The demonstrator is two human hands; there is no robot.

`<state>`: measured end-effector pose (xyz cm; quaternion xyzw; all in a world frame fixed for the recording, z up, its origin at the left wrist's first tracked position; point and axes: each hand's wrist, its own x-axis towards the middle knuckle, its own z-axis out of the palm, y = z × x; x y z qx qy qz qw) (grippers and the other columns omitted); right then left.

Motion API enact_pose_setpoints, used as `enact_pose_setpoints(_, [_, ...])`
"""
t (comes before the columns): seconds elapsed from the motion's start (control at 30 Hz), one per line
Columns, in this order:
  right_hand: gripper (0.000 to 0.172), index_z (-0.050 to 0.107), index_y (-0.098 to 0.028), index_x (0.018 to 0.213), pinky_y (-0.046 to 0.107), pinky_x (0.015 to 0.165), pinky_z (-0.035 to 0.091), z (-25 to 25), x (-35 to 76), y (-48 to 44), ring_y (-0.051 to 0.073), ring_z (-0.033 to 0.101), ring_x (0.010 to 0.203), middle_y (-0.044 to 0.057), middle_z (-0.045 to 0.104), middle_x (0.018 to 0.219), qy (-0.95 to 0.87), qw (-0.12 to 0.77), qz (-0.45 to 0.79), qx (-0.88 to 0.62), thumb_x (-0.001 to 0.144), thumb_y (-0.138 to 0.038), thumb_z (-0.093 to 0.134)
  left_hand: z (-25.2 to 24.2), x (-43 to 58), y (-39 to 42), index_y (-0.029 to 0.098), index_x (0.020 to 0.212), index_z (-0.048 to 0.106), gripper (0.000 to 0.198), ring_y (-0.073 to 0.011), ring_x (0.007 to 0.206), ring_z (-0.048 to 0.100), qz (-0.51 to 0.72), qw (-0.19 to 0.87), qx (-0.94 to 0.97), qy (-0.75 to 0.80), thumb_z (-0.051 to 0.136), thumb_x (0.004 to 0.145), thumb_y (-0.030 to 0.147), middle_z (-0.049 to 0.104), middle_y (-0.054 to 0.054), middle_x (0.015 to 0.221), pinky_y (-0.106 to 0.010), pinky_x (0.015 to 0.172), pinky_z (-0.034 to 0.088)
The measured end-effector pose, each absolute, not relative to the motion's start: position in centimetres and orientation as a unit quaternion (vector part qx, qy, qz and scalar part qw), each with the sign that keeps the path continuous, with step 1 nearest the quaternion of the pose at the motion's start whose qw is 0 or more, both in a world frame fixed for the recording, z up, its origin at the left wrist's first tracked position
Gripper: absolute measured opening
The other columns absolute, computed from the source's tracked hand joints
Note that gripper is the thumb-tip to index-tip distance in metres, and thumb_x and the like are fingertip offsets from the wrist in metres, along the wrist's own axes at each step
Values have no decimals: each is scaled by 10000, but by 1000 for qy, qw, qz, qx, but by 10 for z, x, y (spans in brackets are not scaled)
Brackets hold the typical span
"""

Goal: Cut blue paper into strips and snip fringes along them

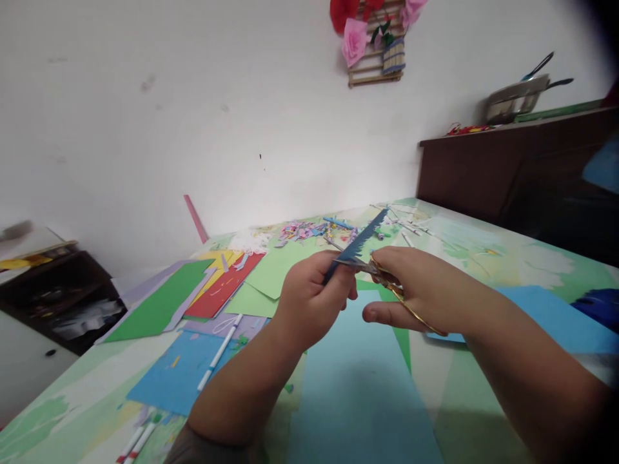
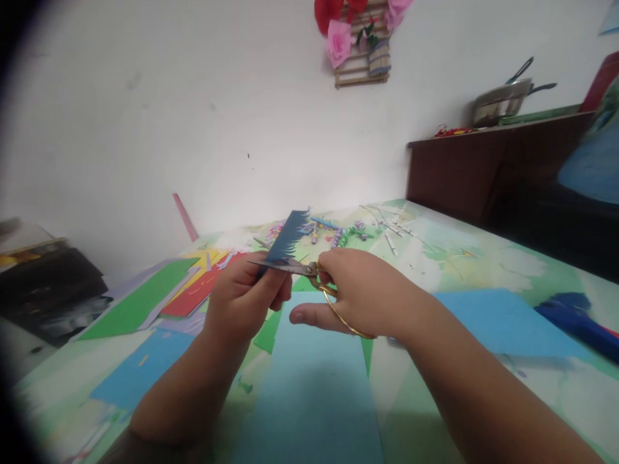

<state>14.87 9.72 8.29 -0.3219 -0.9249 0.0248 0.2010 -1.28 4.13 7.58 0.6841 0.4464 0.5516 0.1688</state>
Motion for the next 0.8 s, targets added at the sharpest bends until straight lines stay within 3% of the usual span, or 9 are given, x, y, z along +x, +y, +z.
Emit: enact_pose_setpoints(0.8, [536,402,-197,673,252,477,250,85,150,89,150,421,555,32,494,663,-916,204,-11,-344,643,-732,383,75,-13,39,161,511,500,279,-33,390,421,546,143,702,433,436,778,112,460,56,440,-151,415,349])
